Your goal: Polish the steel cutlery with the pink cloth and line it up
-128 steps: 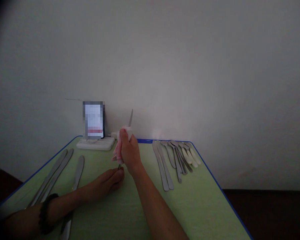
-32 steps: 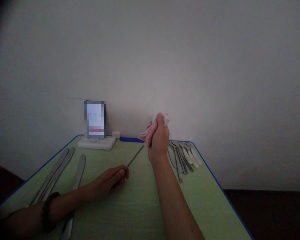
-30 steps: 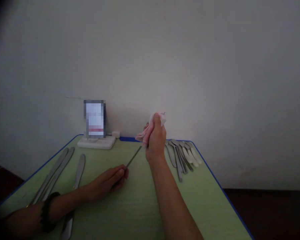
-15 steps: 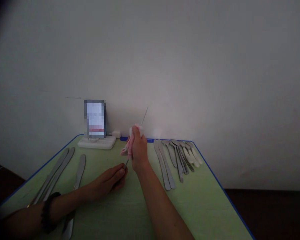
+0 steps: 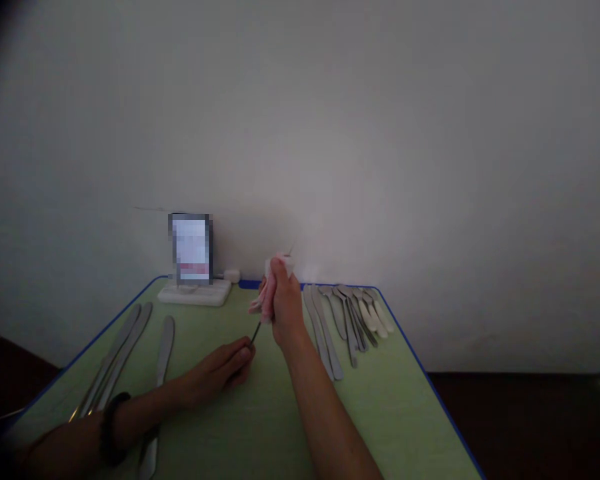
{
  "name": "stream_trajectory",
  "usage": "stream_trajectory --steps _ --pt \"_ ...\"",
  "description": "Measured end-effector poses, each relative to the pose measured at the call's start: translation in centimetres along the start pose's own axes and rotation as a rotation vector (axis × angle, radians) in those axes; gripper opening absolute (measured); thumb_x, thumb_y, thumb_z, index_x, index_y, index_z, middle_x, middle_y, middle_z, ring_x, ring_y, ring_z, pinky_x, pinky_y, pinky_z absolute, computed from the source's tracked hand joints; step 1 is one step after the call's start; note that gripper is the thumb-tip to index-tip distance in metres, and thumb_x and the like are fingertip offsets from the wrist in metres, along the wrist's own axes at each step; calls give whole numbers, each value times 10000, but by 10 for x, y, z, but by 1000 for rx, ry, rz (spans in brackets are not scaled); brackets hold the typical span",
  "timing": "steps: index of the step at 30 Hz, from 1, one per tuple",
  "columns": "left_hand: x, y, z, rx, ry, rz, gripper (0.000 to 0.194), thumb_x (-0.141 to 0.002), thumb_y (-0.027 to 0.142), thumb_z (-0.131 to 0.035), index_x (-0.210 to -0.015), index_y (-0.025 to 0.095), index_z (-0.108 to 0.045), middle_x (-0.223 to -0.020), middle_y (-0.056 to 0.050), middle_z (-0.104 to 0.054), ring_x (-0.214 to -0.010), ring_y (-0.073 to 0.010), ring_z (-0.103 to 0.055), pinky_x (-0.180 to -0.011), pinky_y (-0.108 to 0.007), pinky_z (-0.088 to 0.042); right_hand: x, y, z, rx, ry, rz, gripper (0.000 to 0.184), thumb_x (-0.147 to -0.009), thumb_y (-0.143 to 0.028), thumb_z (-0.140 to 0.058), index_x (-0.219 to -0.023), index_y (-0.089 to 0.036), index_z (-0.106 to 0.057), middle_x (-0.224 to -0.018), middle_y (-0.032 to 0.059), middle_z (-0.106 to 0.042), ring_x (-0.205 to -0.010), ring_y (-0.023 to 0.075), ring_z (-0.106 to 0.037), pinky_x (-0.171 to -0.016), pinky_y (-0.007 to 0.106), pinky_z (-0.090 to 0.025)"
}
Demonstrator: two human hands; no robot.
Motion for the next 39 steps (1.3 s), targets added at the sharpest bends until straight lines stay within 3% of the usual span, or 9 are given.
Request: stream_trajectory --steps 8,16,19,24,26,28,31,35,39 --pt "-3 -4 -1 0 20 7 363 -943 505 -286 -758 210 -389 -623 57 -430 -556 -111 -383 -572 -244 -347 0 -10 7 38 21 110 383 -675 -530 -667 -812 -187 -566 -591 -46 -611 -456 85 -527 -448 201 -442" --pt "-3 0 -1 -49 -9 10 300 -930 452 -358 -764 205 -398 -639 51 -444 -583 -113 -402 -559 -233 -347 -4 -33 24 -127 129 158 335 -740 -488 -597 -864 -177 -613 -731 -9 -677 -562 113 -600 -525 235 -492" --pt "-1 -1 1 31 33 -23 319 -917 490 -379 -772 206 -393 -634 56 -426 -559 -105 -368 -523 -224 -321 -5 -17 17 -67 76 76 320 -776 -471 -569 -843 -167 -641 -696 5 -683 -565 125 -607 -545 241 -492" --pt "2 -5 14 165 197 -55 335 -917 530 -367 -847 204 -398 -638 67 -387 -534 -96 -315 -488 -214 -289 -2 30 -4 197 -149 -109 315 -759 -476 -611 -785 -165 -657 -649 9 -678 -579 138 -615 -599 252 -478" --pt "2 -5 11 182 153 -42 343 -919 536 -365 -844 203 -397 -631 69 -380 -527 -94 -308 -479 -213 -282 0 32 -9 250 -215 -103 328 -737 -491 -633 -804 -171 -659 -652 2 -677 -587 140 -614 -611 256 -473" --pt "2 -2 3 156 32 -43 351 -926 528 -359 -814 198 -404 -630 64 -392 -535 -94 -323 -492 -216 -295 -1 19 -7 260 -206 -52 359 -728 -514 -634 -823 -168 -658 -668 5 -677 -613 143 -618 -620 258 -473" --pt "4 1 -5 80 -91 -39 350 -933 506 -363 -791 191 -421 -658 51 -420 -574 -99 -355 -533 -221 -322 -3 -16 5 171 -86 65 361 -733 -511 -619 -842 -167 -635 -676 2 -667 -612 139 -608 -614 260 -476" --pt "2 -2 1 -4 -47 -23 350 -913 514 -384 -766 197 -403 -685 49 -399 -613 -108 -361 -567 -229 -331 0 -53 18 20 55 237 274 -739 -459 -611 -796 -194 -572 -584 -52 -581 -516 117 -538 -571 260 -469" --pt "0 -6 4 -53 0 -2 361 -887 532 -412 -745 201 -385 -662 57 -370 -598 -107 -346 -550 -234 -312 3 -57 20 25 123 311 256 -759 -452 -588 -760 -201 -540 -521 -73 -518 -455 107 -491 -539 256 -450"
Point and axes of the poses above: each hand's wrist, its own x-axis away from the middle knuckle, its own z-axis out of the back of the hand, y = z × x, the point moved 8 cm from there along -x, towards the middle knuckle
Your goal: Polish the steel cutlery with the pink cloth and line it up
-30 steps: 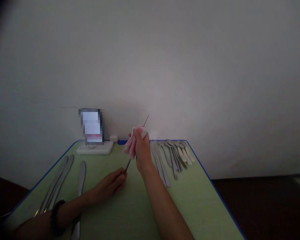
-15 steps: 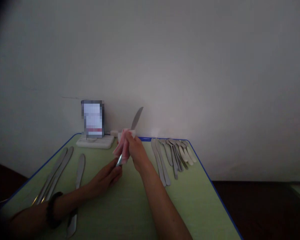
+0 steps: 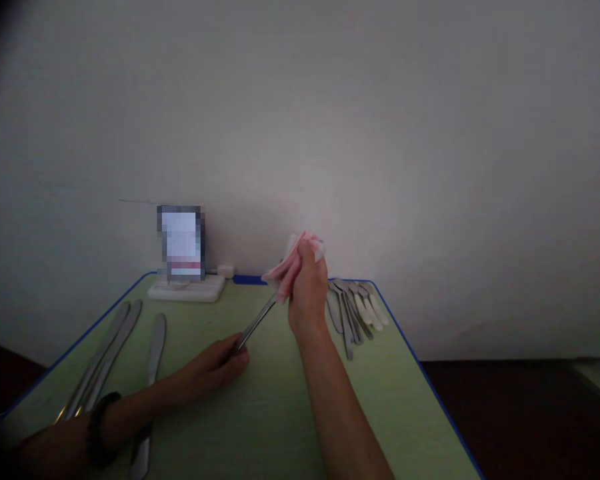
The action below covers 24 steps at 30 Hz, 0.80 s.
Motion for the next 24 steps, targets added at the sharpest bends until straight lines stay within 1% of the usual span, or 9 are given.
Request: stream_trajectory --steps 3,4,7,10,13,16,19,21,24 --pt "1 -1 -3 87 -10 50 382 -907 552 -349 -763 201 -394 -648 56 -405 -564 -102 -350 -519 -231 -313 5 18 -4 40 0 -14 293 -760 -488 -577 -760 -196 -549 -513 -74 -523 -449 97 -488 -534 239 -447" --pt "1 0 -4 116 -9 55 399 -906 569 -336 -761 202 -394 -642 56 -412 -556 -101 -350 -516 -231 -317 8 29 -7 59 -16 -59 309 -756 -504 -574 -762 -195 -554 -511 -72 -530 -443 98 -492 -507 232 -434" --pt "1 5 -4 150 11 47 468 -891 631 -297 -711 207 -386 -601 59 -402 -536 -101 -345 -524 -239 -332 20 69 -20 108 -137 -307 316 -748 -504 -568 -716 -190 -554 -487 -62 -540 -383 92 -471 -416 218 -384" --pt "0 9 -4 146 17 40 512 -880 668 -262 -687 211 -389 -579 57 -400 -526 -105 -346 -532 -248 -341 30 82 -27 135 -222 -427 337 -762 -506 -529 -636 -193 -528 -414 -58 -511 -318 94 -432 -374 224 -383" --pt "0 13 -5 125 -8 43 525 -874 681 -250 -682 214 -392 -583 56 -398 -532 -110 -351 -541 -253 -347 25 60 -25 139 -208 -336 325 -761 -484 -514 -595 -204 -502 -340 -58 -466 -305 106 -429 -382 230 -409" --pt "0 16 -5 80 -39 28 514 -896 644 -236 -671 211 -398 -606 47 -404 -562 -117 -369 -586 -262 -362 12 22 -14 77 -116 -169 286 -732 -449 -567 -610 -199 -502 -417 -51 -524 -379 94 -487 -457 218 -454" --pt "1 14 -5 66 -54 18 482 -911 610 -238 -694 211 -402 -626 42 -412 -575 -123 -374 -595 -266 -364 5 -4 -6 10 -70 -93 248 -716 -425 -599 -671 -195 -516 -491 -53 -551 -432 98 -522 -505 234 -491" --pt "2 11 -5 75 -57 21 464 -912 602 -247 -711 213 -400 -634 43 -413 -577 -124 -372 -587 -266 -361 3 -13 -2 -36 -46 -71 224 -718 -408 -600 -723 -198 -522 -522 -53 -558 -456 103 -533 -497 237 -500" --pt "2 8 -4 86 -51 24 465 -907 612 -257 -714 212 -395 -637 44 -412 -577 -122 -368 -591 -266 -362 3 -17 2 -113 9 -61 228 -734 -418 -594 -767 -210 -506 -530 -68 -538 -446 94 -517 -456 219 -495"
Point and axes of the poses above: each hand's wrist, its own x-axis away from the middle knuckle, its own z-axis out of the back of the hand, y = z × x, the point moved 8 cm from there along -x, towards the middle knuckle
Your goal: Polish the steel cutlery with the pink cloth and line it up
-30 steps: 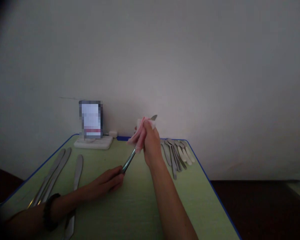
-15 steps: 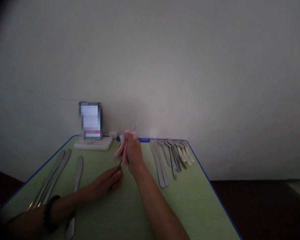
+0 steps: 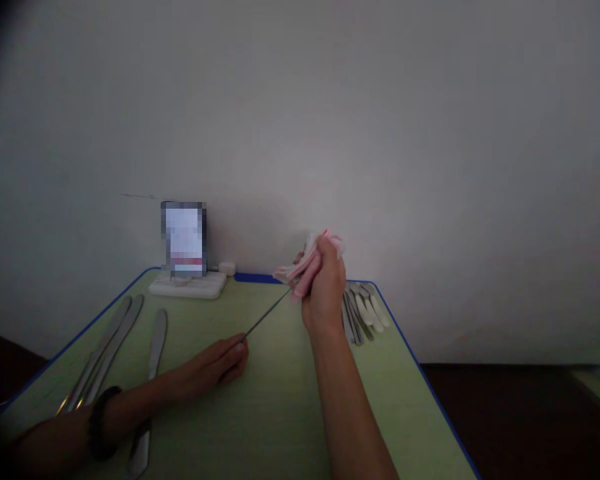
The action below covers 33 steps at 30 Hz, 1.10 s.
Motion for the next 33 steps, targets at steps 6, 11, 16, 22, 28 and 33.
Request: stream_trajectory --steps 6,11,16,22,28,33 --pt "1 0 0 41 31 19 514 -880 672 -259 -700 210 -396 -611 51 -397 -552 -113 -350 -566 -260 -356 5 33 -3 21 33 -62 316 -737 -508 -585 -727 -212 -474 -500 -86 -487 -377 74 -465 -355 192 -464" --pt "-1 0 0 110 46 -4 522 -873 685 -270 -698 208 -392 -599 59 -378 -530 -103 -322 -531 -248 -336 12 75 -12 42 -63 -201 320 -741 -523 -581 -758 -222 -473 -497 -101 -461 -346 58 -431 -319 179 -457" --pt "-3 -4 -1 162 49 -18 515 -887 670 -262 -691 208 -378 -593 65 -360 -508 -95 -290 -492 -238 -301 13 80 -11 23 -78 -241 326 -730 -515 -604 -777 -221 -472 -507 -102 -456 -364 54 -439 -340 184 -483" --pt "-2 -3 0 134 53 -33 510 -900 652 -252 -696 205 -391 -592 62 -370 -511 -99 -300 -510 -246 -315 4 45 -6 -12 -63 -149 290 -734 -466 -609 -736 -215 -465 -517 -85 -491 -375 62 -440 -363 193 -491" --pt "0 -3 3 90 36 -33 504 -922 613 -239 -688 200 -409 -598 50 -405 -533 -105 -335 -552 -253 -338 -3 27 -4 -78 -69 -107 284 -733 -451 -614 -712 -212 -462 -507 -85 -483 -404 70 -464 -385 191 -497" --pt "-4 -8 2 173 111 0 497 -869 682 -295 -724 212 -366 -594 70 -371 -495 -89 -305 -474 -232 -299 9 74 -7 -4 -60 -243 300 -735 -486 -604 -753 -215 -477 -516 -87 -492 -366 67 -453 -351 193 -482"
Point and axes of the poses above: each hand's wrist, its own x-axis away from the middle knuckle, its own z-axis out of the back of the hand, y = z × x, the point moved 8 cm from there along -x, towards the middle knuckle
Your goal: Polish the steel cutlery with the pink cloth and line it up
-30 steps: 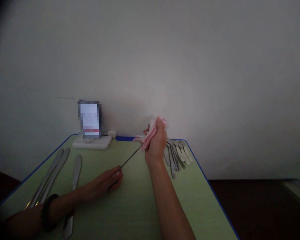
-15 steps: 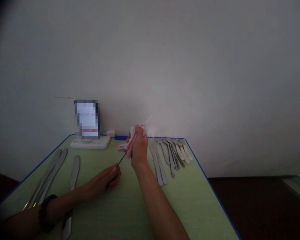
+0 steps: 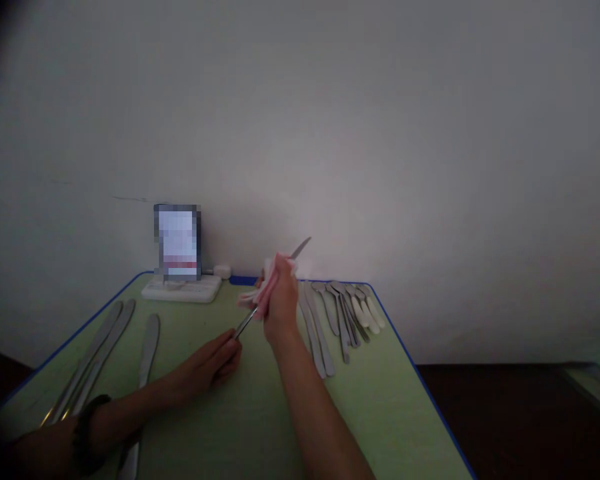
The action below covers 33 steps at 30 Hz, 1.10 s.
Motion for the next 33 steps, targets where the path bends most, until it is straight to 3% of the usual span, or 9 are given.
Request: stream_trajectory --steps 3,5,12,19,25,33 --pt "-2 -5 0 39 21 -2 495 -845 705 -319 -762 218 -356 -603 76 -357 -490 -84 -292 -443 -219 -270 4 33 -4 90 -1 -106 296 -737 -490 -595 -785 -217 -493 -493 -96 -477 -332 72 -455 -321 198 -465" --pt "-2 -8 0 15 3 8 481 -852 692 -322 -778 218 -359 -603 79 -353 -490 -85 -291 -443 -219 -267 6 39 -6 118 -17 -133 303 -738 -497 -589 -780 -212 -497 -473 -97 -468 -317 75 -453 -317 207 -468" --pt "1 8 1 -278 -62 -69 412 -919 554 -329 -757 189 -428 -665 43 -424 -594 -105 -374 -551 -231 -325 -2 -16 3 28 -8 -25 270 -763 -453 -577 -709 -206 -482 -462 -82 -485 -351 73 -449 -346 197 -484" --pt "2 1 -2 -237 -134 -26 459 -906 591 -318 -679 196 -382 -609 53 -382 -547 -96 -340 -506 -221 -290 -6 -49 6 -8 -59 81 403 -781 -564 -551 -649 -187 -497 -442 -48 -501 -359 93 -486 -352 211 -484" --pt "1 -2 -3 -143 -117 9 476 -886 640 -310 -700 205 -363 -606 61 -376 -533 -93 -317 -491 -222 -282 -6 -29 7 56 -4 135 455 -769 -618 -560 -683 -172 -531 -494 -38 -556 -350 85 -499 -331 205 -468" --pt "0 0 -1 -110 -66 17 503 -865 673 -315 -691 205 -379 -590 62 -383 -518 -96 -316 -491 -234 -285 -3 7 4 160 4 4 445 -753 -651 -537 -737 -208 -506 -486 -55 -542 -299 108 -464 -351 281 -482"
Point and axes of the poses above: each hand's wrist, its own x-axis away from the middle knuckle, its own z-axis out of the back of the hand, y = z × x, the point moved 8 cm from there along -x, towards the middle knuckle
